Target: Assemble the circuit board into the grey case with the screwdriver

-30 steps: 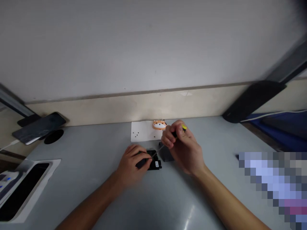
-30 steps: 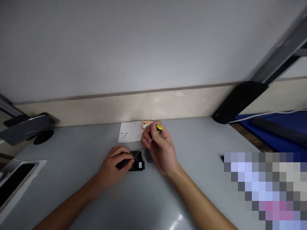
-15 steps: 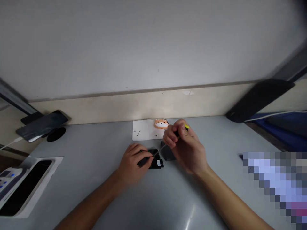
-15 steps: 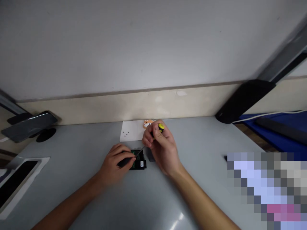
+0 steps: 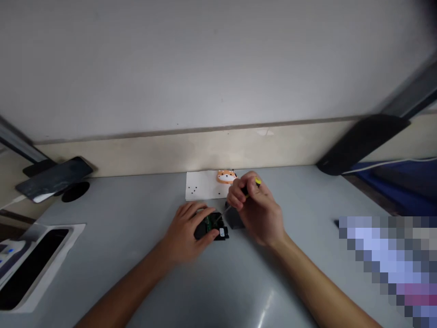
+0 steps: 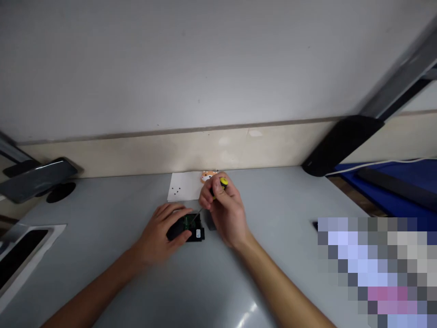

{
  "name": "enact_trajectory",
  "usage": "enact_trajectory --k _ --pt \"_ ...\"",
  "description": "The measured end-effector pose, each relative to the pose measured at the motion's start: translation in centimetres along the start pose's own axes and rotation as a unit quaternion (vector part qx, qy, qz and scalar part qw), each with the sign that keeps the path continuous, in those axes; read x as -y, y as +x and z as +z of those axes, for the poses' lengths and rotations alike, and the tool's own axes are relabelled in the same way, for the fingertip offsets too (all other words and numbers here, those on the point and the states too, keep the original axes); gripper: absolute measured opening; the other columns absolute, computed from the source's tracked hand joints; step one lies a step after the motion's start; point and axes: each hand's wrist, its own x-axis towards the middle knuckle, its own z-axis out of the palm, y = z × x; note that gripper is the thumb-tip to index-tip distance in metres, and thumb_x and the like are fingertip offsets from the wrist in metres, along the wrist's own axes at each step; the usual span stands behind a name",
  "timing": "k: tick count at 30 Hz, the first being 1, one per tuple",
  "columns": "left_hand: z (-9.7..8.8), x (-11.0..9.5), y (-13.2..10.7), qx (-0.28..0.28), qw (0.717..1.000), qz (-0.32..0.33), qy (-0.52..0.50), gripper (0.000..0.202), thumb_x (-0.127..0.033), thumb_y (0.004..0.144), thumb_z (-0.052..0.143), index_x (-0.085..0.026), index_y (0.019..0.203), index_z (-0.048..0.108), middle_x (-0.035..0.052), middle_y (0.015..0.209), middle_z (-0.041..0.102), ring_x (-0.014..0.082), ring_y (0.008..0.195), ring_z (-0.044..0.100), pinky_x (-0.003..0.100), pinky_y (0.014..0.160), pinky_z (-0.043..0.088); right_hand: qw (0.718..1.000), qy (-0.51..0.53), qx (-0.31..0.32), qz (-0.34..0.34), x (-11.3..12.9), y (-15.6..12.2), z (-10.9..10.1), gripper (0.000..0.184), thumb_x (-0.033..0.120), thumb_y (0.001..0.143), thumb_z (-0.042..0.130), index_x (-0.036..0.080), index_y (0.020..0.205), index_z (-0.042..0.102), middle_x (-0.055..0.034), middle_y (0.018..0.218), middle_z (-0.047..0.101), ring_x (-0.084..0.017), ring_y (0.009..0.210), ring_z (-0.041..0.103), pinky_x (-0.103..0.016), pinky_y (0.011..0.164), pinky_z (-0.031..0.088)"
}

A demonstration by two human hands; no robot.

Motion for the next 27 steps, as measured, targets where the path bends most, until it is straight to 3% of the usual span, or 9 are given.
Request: enact_trajectory --k 3,9,27 --pt "-0.5 0.2 0.1 0.066 0.998 0.009 0.019 0.058 -0.042 0.092 0.069 -0.026 0.144 0.05 0.0092 0.141 0.058 0.0293 0.131 0.052 0.05 0.112 0.041 1.0 -0.022 0.003 0.003 -0.6 0.2 -0.3 0.02 0.03 0.096 0.064 0.022 0.081 0.054 0.0013 0.076 0.037 -0.013 0.064 0.032 -0.027 0.055 0.03" --pt "-0.5 0.5 0.0 0.116 0.993 0.028 0.011 0.064 -0.04 0.091 0.069 -0.026 0.148 0.044 0.0079 0.144 0.058 0.029 0.13 0.053 0.049 0.113 0.041 0.998 -0.06 0.025 0.008 -1.2 0.1 -0.6 0.019 0.032 0.097 0.064 0.023 0.082 0.055 0.0016 0.076 0.038 -0.013 0.064 0.034 -0.028 0.057 0.03" --pt "-0.7 0.0 0.2 0.116 0.993 0.026 0.014 0.059 -0.036 0.092 0.07 -0.029 0.146 0.047 0.0068 0.14 0.06 0.0279 0.128 0.055 0.047 0.11 0.043 0.997 -0.073 0.029 0.026 -1.8 -0.1 -0.6 0.025 0.035 0.096 0.065 0.023 0.08 0.051 0.0023 0.072 0.04 -0.013 0.063 0.034 -0.028 0.057 0.03"
